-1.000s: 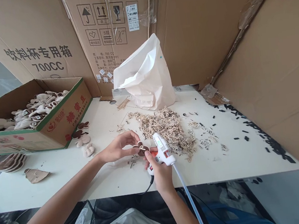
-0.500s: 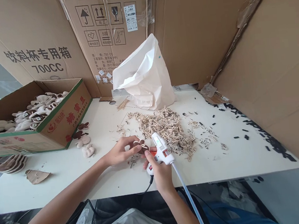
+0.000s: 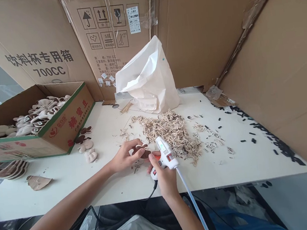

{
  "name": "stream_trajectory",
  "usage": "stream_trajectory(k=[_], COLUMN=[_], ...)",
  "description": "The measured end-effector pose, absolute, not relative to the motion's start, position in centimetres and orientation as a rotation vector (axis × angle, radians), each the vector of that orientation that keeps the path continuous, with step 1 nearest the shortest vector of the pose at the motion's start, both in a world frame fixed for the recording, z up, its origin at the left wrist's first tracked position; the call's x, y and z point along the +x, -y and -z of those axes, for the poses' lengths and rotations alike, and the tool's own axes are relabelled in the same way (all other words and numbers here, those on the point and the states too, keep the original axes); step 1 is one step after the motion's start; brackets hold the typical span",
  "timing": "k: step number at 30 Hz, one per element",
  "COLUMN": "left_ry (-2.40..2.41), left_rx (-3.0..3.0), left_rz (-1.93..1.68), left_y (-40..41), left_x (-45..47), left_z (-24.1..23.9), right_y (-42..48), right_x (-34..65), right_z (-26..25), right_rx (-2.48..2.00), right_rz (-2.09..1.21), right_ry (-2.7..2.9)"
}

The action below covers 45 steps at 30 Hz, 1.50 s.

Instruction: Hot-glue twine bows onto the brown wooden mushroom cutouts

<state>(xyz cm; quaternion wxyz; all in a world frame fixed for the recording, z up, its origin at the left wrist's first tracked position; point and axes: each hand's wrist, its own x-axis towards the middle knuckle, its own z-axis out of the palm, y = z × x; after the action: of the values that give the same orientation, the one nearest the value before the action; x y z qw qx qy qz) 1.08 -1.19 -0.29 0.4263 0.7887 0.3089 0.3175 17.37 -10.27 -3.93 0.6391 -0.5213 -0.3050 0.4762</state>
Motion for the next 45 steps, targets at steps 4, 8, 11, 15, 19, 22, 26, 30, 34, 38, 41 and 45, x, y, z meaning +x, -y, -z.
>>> stream_trajectory(k=[4, 8, 11, 15, 19, 22, 26, 30, 34, 38, 41, 45], left_ry=[-0.755, -0.728, -0.727, -0.691, -0.571, -0.54, -0.504, -0.515, -0.634, -0.697, -0.682, -0.699], left_rx=[1.969, 1.992, 1.975, 1.896, 1.795, 1.785, 1.854, 1.903, 1.888, 1.866, 1.831, 1.658], left_rz=[-0.755, -0.727, -0.738, -0.738, -0.707, -0.695, -0.611, -0.572, -0.65, -0.673, -0.696, -0.825], left_y=[1.3, 1.4, 1.4, 1.5, 1.6, 1.4, 1.4, 1.5, 1.2, 1.1, 1.0, 0.6], left_x=[1.1, 1.2, 1.3, 1.4, 1.2, 1.0, 1.1, 1.4, 1.3, 1.1, 0.9, 0.6], left_z=[0.0, -0.1, 0.1, 0.2, -0.2, -0.5, -0.9, -0.5, 0.3, 0.3, 0.1, 0.0], right_y=[10.3, 10.3, 10.3, 10.2, 10.1, 9.9, 9.9, 9.8, 9.8, 9.8, 9.9, 9.8], right_x=[17.3, 17.5, 17.5, 17.5, 17.5, 17.5, 17.4, 17.4, 17.3, 17.3, 17.3, 17.2], right_z=[3.9, 4.0, 4.2, 4.3, 4.2, 4.3, 4.6, 4.7, 4.5, 4.2, 4.1, 4.0], right_rx=[-1.191, -1.192, -1.187, -1.187, -1.185, -1.17, -1.159, -1.169, -1.18, -1.172, -1.171, -1.151], right_rz=[-1.081, -1.089, -1.094, -1.08, -1.054, -1.046, -1.029, -1.011, -1.005, -0.99, -0.985, -1.005], right_ry=[0.712, 0.75, 0.754, 0.722, 0.687, 0.648, 0.563, 0.521, 0.501, 0.501, 0.491, 0.476])
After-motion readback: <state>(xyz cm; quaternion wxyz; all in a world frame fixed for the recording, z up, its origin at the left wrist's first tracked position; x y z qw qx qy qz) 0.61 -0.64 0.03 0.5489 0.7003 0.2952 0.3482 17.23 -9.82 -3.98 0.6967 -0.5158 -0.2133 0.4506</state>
